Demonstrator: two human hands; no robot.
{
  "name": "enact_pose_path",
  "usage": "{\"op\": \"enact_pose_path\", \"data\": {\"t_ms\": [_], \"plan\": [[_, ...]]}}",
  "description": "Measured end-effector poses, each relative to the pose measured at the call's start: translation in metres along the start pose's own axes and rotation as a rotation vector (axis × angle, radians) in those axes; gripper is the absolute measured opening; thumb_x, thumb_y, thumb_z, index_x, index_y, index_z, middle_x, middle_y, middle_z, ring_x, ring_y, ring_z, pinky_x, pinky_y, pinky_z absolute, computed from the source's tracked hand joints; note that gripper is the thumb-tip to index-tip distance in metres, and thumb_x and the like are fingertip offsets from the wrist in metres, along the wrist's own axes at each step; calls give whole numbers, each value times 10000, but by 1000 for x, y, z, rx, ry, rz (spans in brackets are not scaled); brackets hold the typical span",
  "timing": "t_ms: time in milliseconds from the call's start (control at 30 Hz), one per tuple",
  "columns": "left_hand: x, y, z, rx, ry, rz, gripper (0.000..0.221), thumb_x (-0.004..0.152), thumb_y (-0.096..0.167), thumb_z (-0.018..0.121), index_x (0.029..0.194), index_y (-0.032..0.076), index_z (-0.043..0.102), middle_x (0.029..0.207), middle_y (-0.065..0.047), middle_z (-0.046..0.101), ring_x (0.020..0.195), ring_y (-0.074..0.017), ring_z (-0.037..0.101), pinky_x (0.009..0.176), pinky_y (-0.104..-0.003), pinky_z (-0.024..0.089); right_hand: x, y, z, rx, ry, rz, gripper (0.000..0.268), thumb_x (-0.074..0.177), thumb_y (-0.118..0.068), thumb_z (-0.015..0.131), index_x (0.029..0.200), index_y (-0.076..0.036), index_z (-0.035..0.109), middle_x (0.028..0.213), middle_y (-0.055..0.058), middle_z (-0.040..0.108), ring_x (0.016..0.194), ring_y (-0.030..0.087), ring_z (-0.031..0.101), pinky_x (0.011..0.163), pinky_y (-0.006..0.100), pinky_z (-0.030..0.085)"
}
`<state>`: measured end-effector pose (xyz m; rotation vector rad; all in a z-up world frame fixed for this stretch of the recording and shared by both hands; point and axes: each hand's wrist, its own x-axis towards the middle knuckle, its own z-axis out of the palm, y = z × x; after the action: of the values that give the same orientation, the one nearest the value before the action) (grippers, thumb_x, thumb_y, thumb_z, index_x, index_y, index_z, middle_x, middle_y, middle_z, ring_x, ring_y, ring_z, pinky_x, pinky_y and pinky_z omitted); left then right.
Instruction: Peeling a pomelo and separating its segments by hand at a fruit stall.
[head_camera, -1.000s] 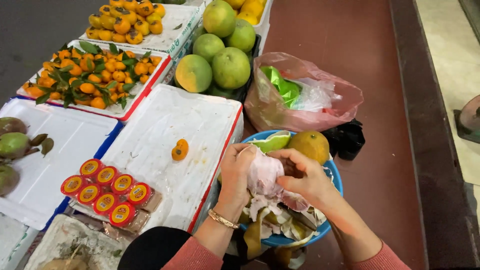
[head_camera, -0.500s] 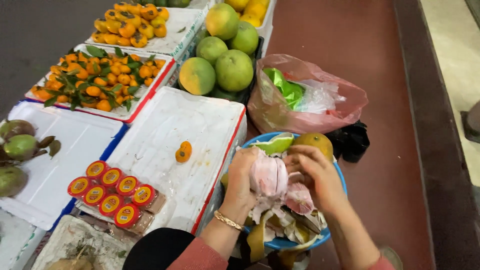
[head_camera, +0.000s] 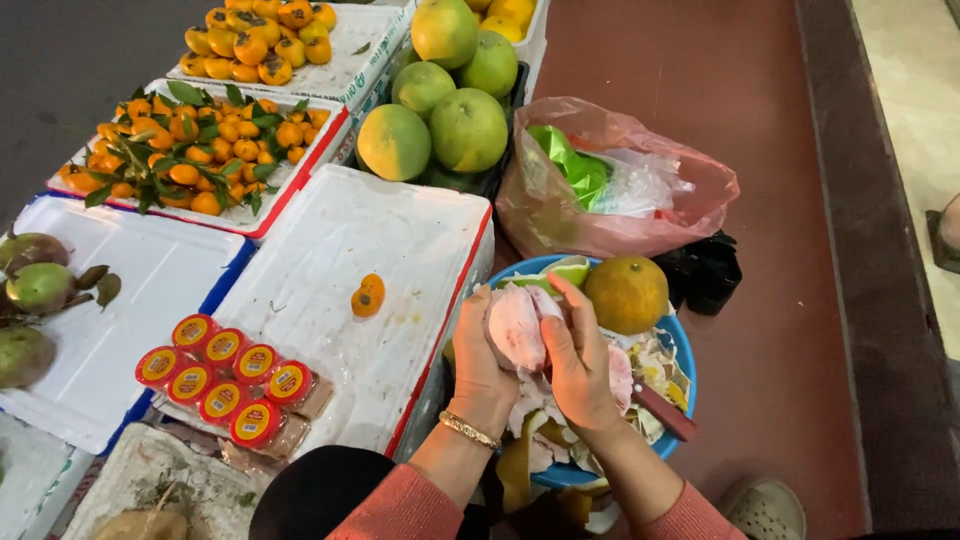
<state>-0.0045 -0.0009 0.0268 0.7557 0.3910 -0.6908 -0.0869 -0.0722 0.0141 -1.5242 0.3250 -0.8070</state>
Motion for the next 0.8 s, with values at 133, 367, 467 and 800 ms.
{"op": "enact_pose_path", "data": {"t_ms": [133,367,467,800], "plan": [[6,-5,-3,10,2,10,280,844,390,744,921,128,681,959,-75,680,916,-221,622,885,-399,544,5,30,-7,-36,72,0,482,1086,-329,475,1498,-81,498,1179,175,683,1102,227,628,976,424,525],[49,-16,-21,66,-86,66,249,826,368,758,889,142,675,900,-61,666,872,-198,631,845,-380,551,13,15,-19,67,-2,185,461,949,-192,691,1393,-95,614,1141,106,706,1013,154,617,918,367,559],[33,-12,-13,65,-149,-42,255,811,385,758,888,150,697,897,-81,699,852,-209,650,828,-374,556,16,31,-28,173,-84,286,398,911,-121,737,1300,-81,661,962,61,701,817,126,635,707,300,580],[12,32,-8,151,-598,-466,482,940,519,580,638,154,492,469,-33,425,344,-100,384,409,-235,300,28,3,-48,-131,4,376,357,884,-229,793,1225,-193,694,926,46,678,811,152,636,598,315,599]]}}
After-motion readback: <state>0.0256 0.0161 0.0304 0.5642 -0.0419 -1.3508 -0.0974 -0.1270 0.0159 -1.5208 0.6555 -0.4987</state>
